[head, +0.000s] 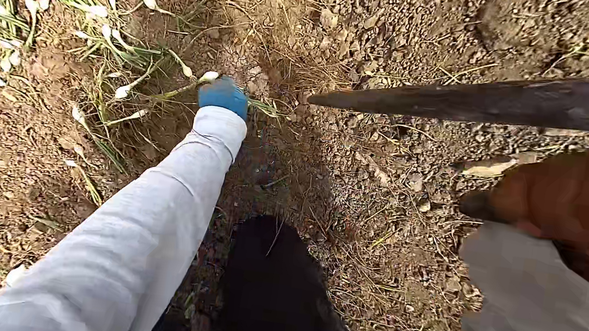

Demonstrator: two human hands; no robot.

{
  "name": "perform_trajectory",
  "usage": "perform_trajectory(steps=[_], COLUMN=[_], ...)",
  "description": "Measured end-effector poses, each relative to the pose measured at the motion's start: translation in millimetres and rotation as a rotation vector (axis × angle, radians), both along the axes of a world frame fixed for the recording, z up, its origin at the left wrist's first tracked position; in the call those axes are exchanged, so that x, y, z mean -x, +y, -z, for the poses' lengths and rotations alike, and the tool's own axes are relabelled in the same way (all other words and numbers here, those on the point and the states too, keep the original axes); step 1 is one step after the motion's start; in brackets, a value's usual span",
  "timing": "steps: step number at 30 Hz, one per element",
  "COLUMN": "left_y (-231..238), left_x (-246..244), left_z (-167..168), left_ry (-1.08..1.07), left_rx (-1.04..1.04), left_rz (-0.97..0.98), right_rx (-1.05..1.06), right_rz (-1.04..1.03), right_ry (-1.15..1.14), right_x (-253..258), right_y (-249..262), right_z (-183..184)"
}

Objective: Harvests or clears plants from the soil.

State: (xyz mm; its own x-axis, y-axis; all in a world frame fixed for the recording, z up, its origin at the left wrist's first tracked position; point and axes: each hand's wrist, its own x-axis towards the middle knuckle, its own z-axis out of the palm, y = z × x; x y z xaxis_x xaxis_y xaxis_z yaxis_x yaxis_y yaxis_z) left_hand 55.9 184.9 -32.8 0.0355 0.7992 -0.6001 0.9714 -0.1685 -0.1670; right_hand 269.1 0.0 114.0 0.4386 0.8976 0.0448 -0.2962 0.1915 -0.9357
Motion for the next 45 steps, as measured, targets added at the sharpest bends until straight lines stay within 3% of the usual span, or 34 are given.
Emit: perform_trajectory(steps=[2,5,7,10,15,23,27,29,31,34,37,42,45], left_y=[21,28,30,21,23,25,28,29,30,26,7,-46,-57], left_x=[-3,-4,-7,-5,-3,-17,-8,-13,-20,-21,-25,-42,-40], left_z=[-20,-38,-50,-46,14,-9,11,6,-17,-55,-71,-52,-39], left_ry=[0.014,-0.004,-0.103,-0.130,0.030,0.105,0.083,0.100,-0.011,-0.429,-0.762,-0.823,-0.724], left_rx=[0.162,0.254,0.291,0.248,0.194,0.234,0.276,0.283,0.255,0.179,0.212,0.454,0.499], left_rz=[0.033,0.228,0.178,0.141,0.190,0.275,0.319,0.328,0.253,-0.094,-0.390,-0.516,-0.573], right_rx=[0.266,0.730,0.820,0.865,0.837,0.770,0.760,0.763,0.720,0.662,0.669,0.676,0.638], right_rz=[0.082,-0.037,-0.073,0.049,0.077,0.121,0.095,0.073,0.101,0.133,0.133,0.167,0.174], right_ry=[-0.187,-0.344,-0.375,-0.387,-0.479,-0.576,-0.545,-0.536,-0.559,-0.585,-0.559,-0.478,-0.496], right_x=[42,88,96,119,138,134,133,130,127,121,120,125,119], right_y=[24,15,10,-3,-20,-8,-7,-7,-8,-9,-14,-39,-40], right_z=[47,154,172,157,150,160,160,160,165,173,173,172,182])
